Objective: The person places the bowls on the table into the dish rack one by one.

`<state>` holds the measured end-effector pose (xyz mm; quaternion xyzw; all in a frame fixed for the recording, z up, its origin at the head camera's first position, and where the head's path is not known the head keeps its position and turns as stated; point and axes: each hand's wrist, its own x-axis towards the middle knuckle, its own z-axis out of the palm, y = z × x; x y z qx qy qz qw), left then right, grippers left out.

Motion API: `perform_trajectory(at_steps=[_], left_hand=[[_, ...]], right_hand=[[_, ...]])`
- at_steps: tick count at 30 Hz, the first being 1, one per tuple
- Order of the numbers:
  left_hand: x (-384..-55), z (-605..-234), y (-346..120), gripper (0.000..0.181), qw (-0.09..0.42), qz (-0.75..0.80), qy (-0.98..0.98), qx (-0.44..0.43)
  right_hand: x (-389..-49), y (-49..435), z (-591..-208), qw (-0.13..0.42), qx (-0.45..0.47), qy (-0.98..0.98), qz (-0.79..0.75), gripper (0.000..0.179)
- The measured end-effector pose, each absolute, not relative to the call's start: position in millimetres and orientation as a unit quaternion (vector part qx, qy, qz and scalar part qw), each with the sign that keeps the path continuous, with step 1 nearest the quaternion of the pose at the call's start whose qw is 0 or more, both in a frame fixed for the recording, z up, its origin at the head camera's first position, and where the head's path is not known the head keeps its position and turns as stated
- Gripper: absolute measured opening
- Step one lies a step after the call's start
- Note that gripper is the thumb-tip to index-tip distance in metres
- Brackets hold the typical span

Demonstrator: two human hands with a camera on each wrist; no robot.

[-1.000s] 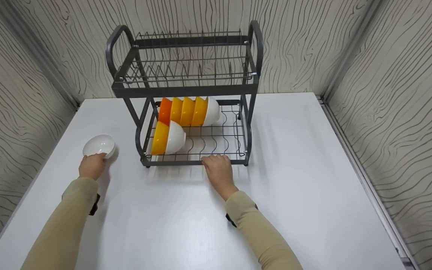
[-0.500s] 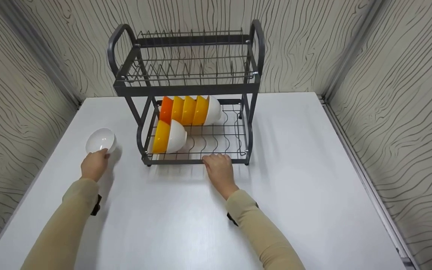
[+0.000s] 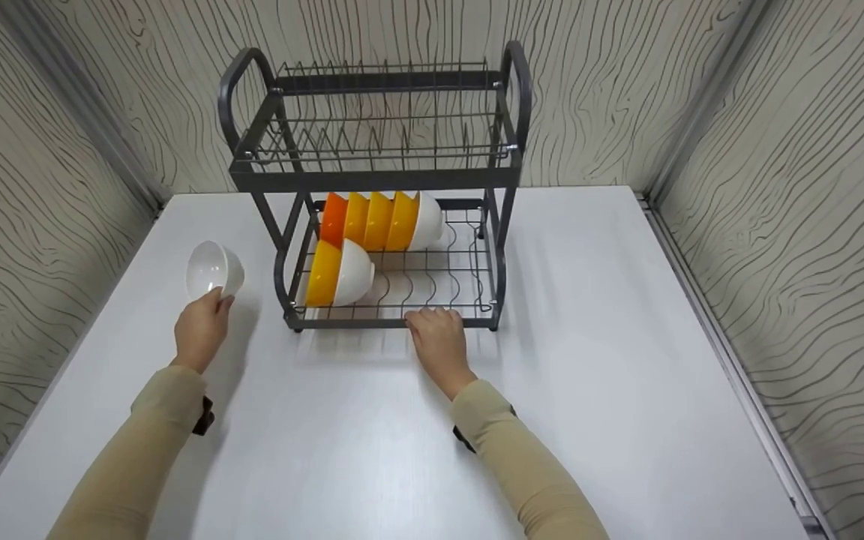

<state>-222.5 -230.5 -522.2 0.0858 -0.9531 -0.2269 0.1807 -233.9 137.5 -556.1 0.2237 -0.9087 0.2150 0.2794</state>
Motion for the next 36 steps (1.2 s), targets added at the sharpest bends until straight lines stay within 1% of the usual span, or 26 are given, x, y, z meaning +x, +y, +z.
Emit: perform_trajectory(at_steps=[7,15,19,26,28,33,36], left_hand=[[-217.2,-511.6,-212.4,0.019,0.211,-0.272,-0.935,0.081],[-206.2,-501.7,-190.7,0.021,0.191,-0.350,-0.911,0.109],[-198.7,-495.2,-179.3,0.023,0.188,-0.377,-0.901,0.105],[-185.8,-487.0,-159.3,0.022,0.227,-0.379,-0.895,0.064],[-183.4,-485.2,-154.1,0.020,0.237,-0.380,-0.893,0.053],[-179.9,-480.8,-140.3,0.018,0.235,-0.403,-0.883,0.043],[-178.4,-478.7,-130.8,0.016,0.239,-0.420,-0.875,0.030]], right_hand=[[-232.7,137.2,-555.8,0.278,0.228,-0.907,0.218,0.010],[-229.4,139.4,-551.2,0.250,0.232,-0.916,0.210,0.013],[-226.4,138.2,-548.6,0.249,0.221,-0.915,0.227,0.013],[-221.7,130.9,-535.5,0.258,0.200,-0.902,0.282,0.016],[-220.3,127.0,-528.0,0.249,0.203,-0.897,0.305,0.019],[-214.6,114.0,-510.4,0.212,0.219,-0.881,0.363,0.025],[-208.9,105.3,-501.9,0.205,0.232,-0.863,0.399,0.025]])
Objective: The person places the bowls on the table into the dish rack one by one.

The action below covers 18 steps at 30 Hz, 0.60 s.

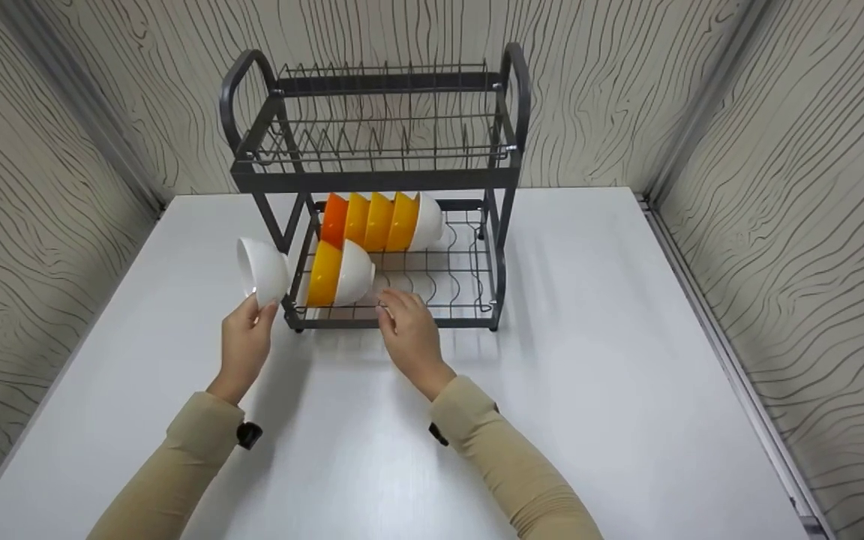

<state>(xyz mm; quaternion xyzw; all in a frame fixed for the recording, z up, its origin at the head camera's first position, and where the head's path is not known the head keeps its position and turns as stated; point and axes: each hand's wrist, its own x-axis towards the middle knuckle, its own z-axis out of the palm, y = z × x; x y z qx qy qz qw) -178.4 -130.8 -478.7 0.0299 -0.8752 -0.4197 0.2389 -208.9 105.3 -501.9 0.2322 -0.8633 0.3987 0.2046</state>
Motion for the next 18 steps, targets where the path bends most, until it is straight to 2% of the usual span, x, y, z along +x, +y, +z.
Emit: perform_trajectory(at_steps=[5,10,13,18], left_hand=[[-177.2,-476.2,-109.7,0.015,0.262,-0.399,-0.878,-0.011],[-178.8,-474.8,-86.2,0.014,0.301,-0.345,-0.887,-0.057],[-178.7,-475.4,-72.7,0.011,0.301,-0.337,-0.889,-0.075],[-175.6,-478.4,-54.9,0.011,0.263,-0.343,-0.896,-0.103]], right_hand=[[-200.5,93.8,-490.4,0.237,0.264,-0.820,0.450,0.027],[-197.1,85.2,-480.1,0.262,0.296,-0.798,0.455,0.037],[-195.6,82.2,-475.6,0.250,0.299,-0.798,0.459,0.045],[-193.1,81.5,-472.5,0.204,0.288,-0.804,0.478,0.054]])
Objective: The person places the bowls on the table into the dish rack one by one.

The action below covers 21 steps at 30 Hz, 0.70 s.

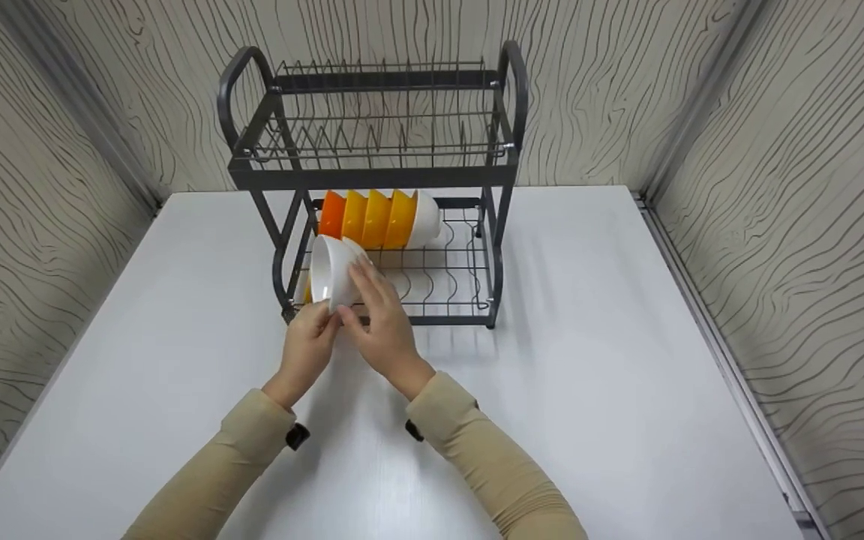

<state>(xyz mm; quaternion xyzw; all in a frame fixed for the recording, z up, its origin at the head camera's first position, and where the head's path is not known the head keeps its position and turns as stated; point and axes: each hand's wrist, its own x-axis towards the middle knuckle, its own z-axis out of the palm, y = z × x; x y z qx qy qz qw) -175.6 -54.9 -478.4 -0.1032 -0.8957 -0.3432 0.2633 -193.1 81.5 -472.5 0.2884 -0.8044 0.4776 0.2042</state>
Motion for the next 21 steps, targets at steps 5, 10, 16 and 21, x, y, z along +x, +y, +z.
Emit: perform_trajectory(at_steps=[5,10,16,21], left_hand=[[-176.8,-482.3,-42.9,0.012,0.226,-0.356,-0.896,-0.140],[-182.3,-485.1,-34.8,0.012,0.187,-0.365,-0.895,-0.176],[-187.8,-489.0,-27.7,0.015,0.139,-0.374,-0.900,-0.177],[-193.5,-491.7,-22.3,0.020,0.089,-0.382,-0.905,-0.167]], right_hand=[[-194.6,86.1,-472.6,0.182,0.270,-0.802,0.501,0.059],[-197.2,93.8,-470.9,0.184,0.247,-0.797,0.520,0.057],[-198.7,100.6,-471.0,0.200,0.215,-0.801,0.521,0.056],[-200.6,105.5,-469.0,0.211,0.183,-0.806,0.522,0.054]])
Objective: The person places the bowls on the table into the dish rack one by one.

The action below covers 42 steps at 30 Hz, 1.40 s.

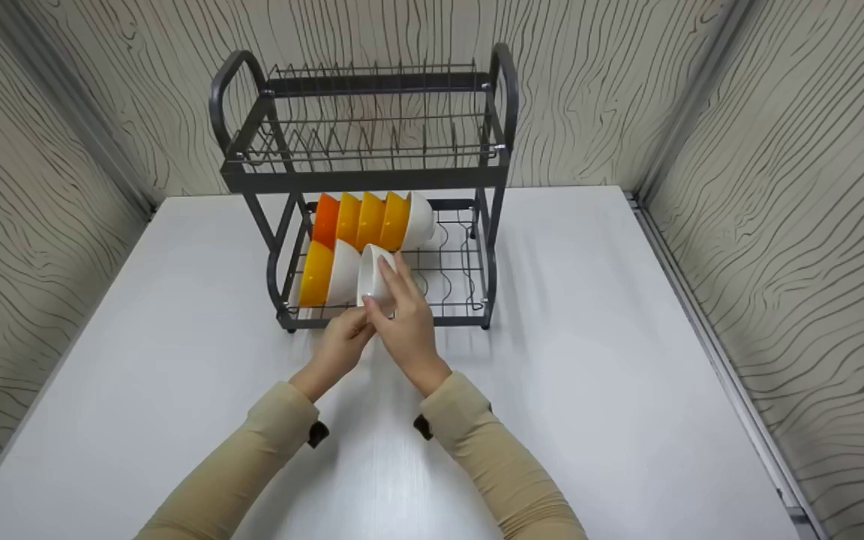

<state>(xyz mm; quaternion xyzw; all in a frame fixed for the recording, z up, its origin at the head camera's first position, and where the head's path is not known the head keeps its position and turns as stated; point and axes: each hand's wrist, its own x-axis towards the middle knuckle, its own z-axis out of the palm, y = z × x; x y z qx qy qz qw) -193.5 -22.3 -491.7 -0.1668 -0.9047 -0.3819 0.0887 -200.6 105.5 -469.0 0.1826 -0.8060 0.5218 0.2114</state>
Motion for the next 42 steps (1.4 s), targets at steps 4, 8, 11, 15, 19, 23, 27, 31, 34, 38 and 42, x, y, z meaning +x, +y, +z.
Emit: perform_trajectory(at_steps=[4,8,11,15,19,23,27,31,34,38,42], left_hand=[[-197.0,-496.1,-22.6,0.022,0.062,-0.388,-0.906,-0.157],[-199.2,-500.1,-24.4,0.023,0.056,-0.387,-0.907,-0.159],[-199.7,-501.4,-25.1,0.021,0.059,-0.382,-0.907,-0.166],[-200.8,-502.4,-25.0,0.021,0.055,-0.378,-0.910,-0.163],[-200.8,-502.7,-26.1,0.026,0.052,-0.383,-0.910,-0.151],[-200.7,-504.7,-30.7,0.036,0.057,-0.391,-0.907,-0.144],[-200.8,-510.0,-37.9,0.040,0.058,-0.381,-0.913,-0.137],[-200.0,-517.9,-45.2,0.039,0.067,-0.333,-0.931,-0.132],[-199.5,-524.0,-49.1,0.037,0.081,-0.285,-0.945,-0.142],[-199.0,-528.9,-51.8,0.034,0.102,-0.249,-0.949,-0.165],[-199.8,-530.2,-52.7,0.033,0.110,-0.251,-0.945,-0.178]], right_hand=[[-201.5,106.6,-467.9,0.212,0.164,-0.807,0.526,0.053],[-202.2,106.3,-466.8,0.198,0.152,-0.806,0.537,0.053],[-202.7,105.6,-466.7,0.190,0.144,-0.801,0.550,0.054],[-202.7,104.0,-467.4,0.191,0.139,-0.792,0.563,0.052],[-202.8,101.9,-468.4,0.205,0.140,-0.789,0.561,0.052],[-207.4,101.7,-469.0,0.233,0.139,-0.796,0.541,0.051],[-214.4,103.0,-470.3,0.247,0.133,-0.802,0.528,0.051],[-220.9,103.5,-472.8,0.240,0.131,-0.808,0.523,0.051],[-226.3,102.5,-474.8,0.229,0.134,-0.813,0.519,0.052],[-234.6,99.4,-476.0,0.204,0.133,-0.818,0.522,0.053],[-242.9,95.3,-477.1,0.174,0.128,-0.823,0.526,0.053]])
